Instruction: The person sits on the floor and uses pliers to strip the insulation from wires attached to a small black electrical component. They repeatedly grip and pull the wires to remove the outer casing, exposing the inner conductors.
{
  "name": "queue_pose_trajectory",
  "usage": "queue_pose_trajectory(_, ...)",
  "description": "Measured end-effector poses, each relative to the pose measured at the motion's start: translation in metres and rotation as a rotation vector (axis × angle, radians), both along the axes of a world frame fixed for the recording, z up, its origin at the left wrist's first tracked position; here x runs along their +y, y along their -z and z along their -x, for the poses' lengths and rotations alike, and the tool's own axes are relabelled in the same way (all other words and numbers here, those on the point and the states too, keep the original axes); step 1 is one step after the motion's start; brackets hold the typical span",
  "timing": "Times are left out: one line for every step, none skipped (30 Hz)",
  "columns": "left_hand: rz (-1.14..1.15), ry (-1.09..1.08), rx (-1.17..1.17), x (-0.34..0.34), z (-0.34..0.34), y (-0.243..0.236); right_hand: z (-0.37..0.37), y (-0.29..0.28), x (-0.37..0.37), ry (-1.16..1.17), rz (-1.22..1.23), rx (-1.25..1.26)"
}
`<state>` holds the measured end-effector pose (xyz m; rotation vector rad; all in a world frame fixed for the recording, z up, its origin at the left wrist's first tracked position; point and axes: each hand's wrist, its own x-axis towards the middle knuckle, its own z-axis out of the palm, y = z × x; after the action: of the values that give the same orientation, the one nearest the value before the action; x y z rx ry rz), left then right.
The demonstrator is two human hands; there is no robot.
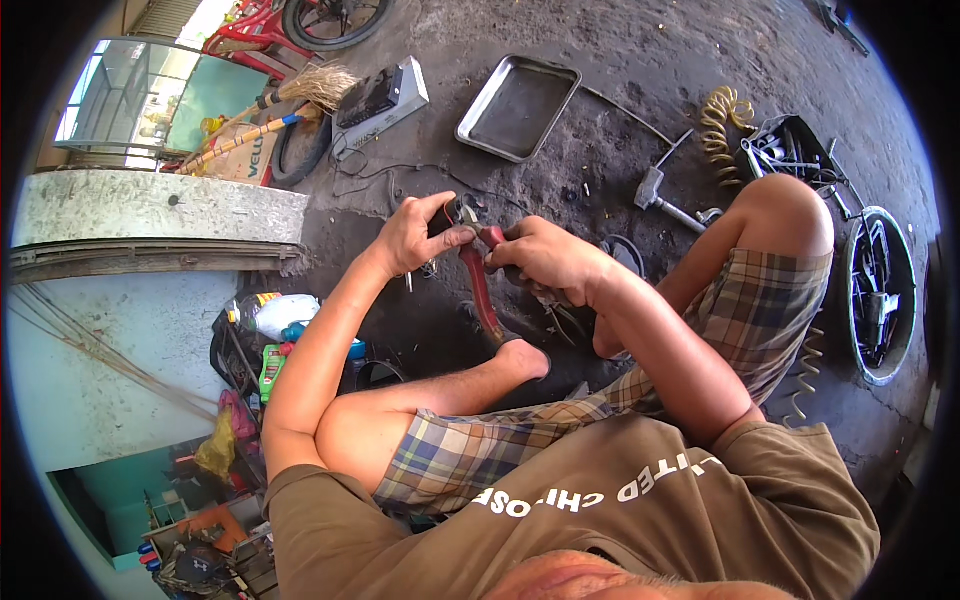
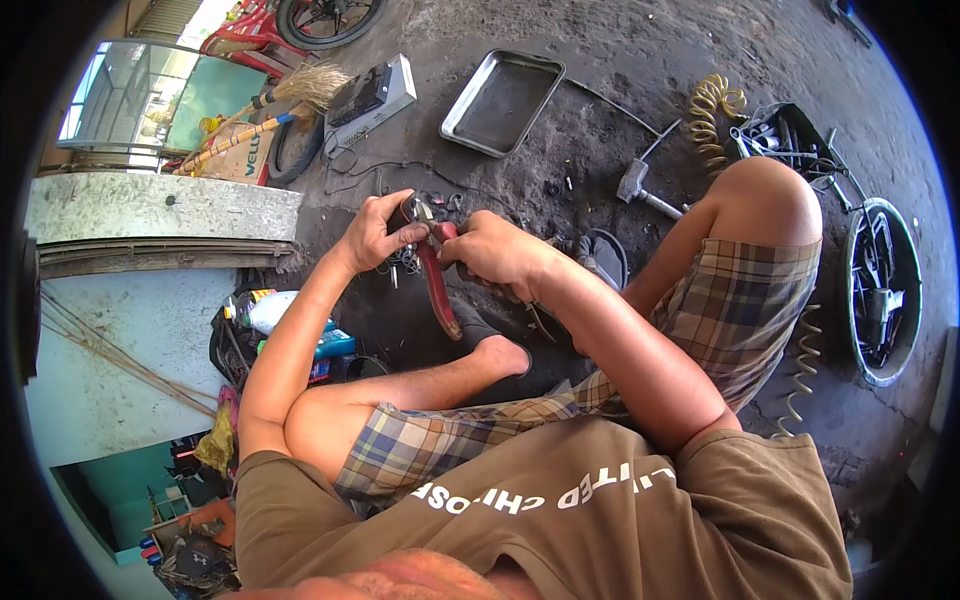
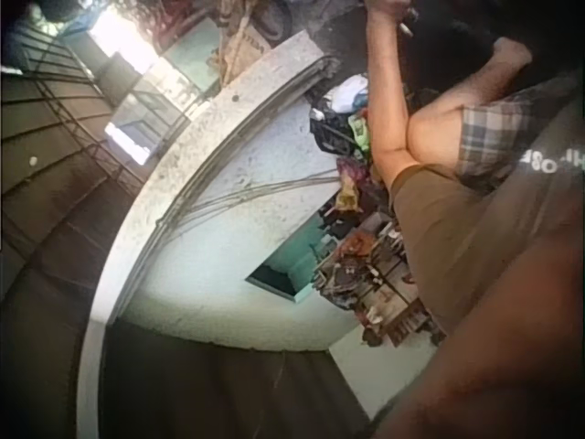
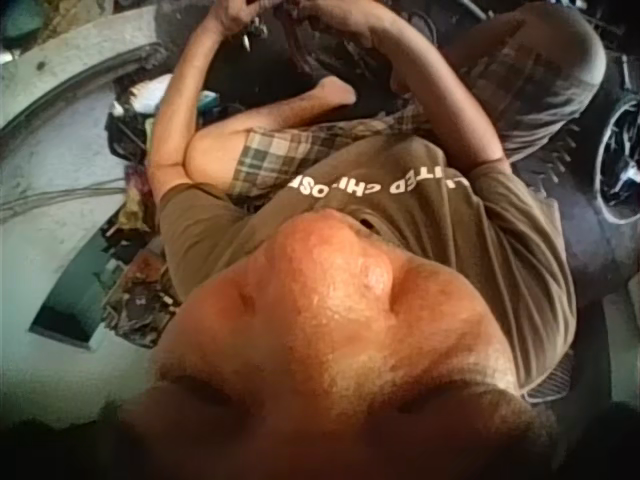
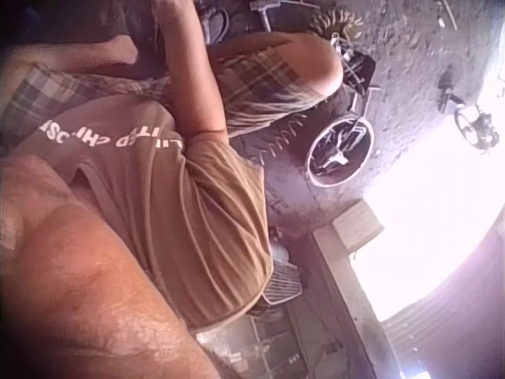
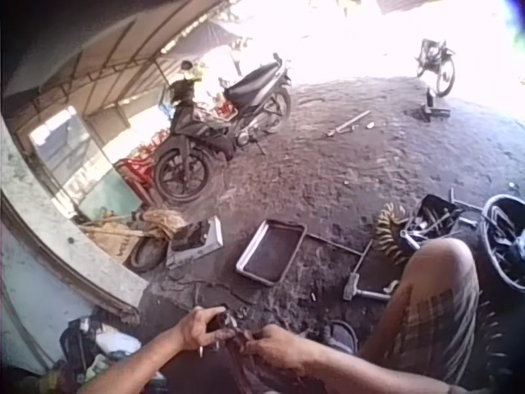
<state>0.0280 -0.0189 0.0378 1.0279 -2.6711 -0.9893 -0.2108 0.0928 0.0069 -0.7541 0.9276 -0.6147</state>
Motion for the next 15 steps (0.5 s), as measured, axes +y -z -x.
queue_pose_trajectory(-0.072, -0.031, 0.046, 0.002, 0.000, 0.004, 0.000, -0.001, 0.001, 0.018, -0.035, -0.036)
queue_pose_trajectory(-0.182, -0.101, 0.111, 0.004, 0.001, 0.006, -0.001, -0.003, 0.002, 0.038, -0.067, -0.070)
queue_pose_trajectory(-0.292, -0.170, 0.175, 0.007, 0.002, 0.008, -0.003, -0.002, 0.002, 0.070, -0.063, -0.081)
queue_pose_trajectory(-0.403, -0.239, 0.239, 0.010, 0.003, 0.010, -0.007, 0.001, 0.002, 0.102, -0.058, -0.092)
queue_pose_trajectory(-0.582, -0.332, 0.314, 0.014, 0.002, 0.014, -0.011, -0.001, 0.002, 0.127, -0.053, -0.105)
queue_pose_trajectory(-0.644, -0.369, 0.383, 0.015, 0.004, 0.019, -0.011, -0.003, 0.002, 0.145, -0.043, -0.077)
queue_pose_trajectory(-0.707, -0.406, 0.452, 0.015, 0.006, 0.026, -0.009, -0.007, 0.001, 0.163, -0.032, -0.050)
queue_pose_trajectory(-0.770, -0.440, 0.523, 0.015, 0.011, 0.029, -0.007, -0.010, 0.000, 0.183, -0.021, -0.020)
queue_pose_trajectory(-0.771, -0.442, 0.512, 0.016, 0.014, 0.027, -0.006, -0.010, 0.000, 0.180, -0.030, -0.046)
queue_pose_trajectory(-0.782, -0.446, 0.516, 0.017, 0.013, 0.030, -0.005, -0.008, 0.000, 0.175, -0.040, -0.072)
queue_pose_trajectory(-0.792, -0.448, 0.519, 0.017, 0.012, 0.033, -0.005, -0.006, 0.000, 0.172, -0.048, -0.098)
queue_pose_trajectory(-0.801, -0.451, 0.523, 0.017, 0.011, 0.035, -0.005, -0.005, 0.000, 0.179, -0.040, -0.098)
queue_pose_trajectory(-0.799, -0.458, 0.536, 0.018, 0.010, 0.038, -0.006, -0.005, 0.000, 0.186, -0.032, -0.099)
queue_pose_trajectory(-0.800, -0.467, 0.549, 0.021, 0.016, 0.040, -0.007, -0.002, 0.000, 0.193, -0.027, -0.099)
queue_pose_trajectory(-0.800, -0.475, 0.561, 0.023, 0.021, 0.040, -0.009, 0.002, -0.001, 0.215, -0.030, -0.116)
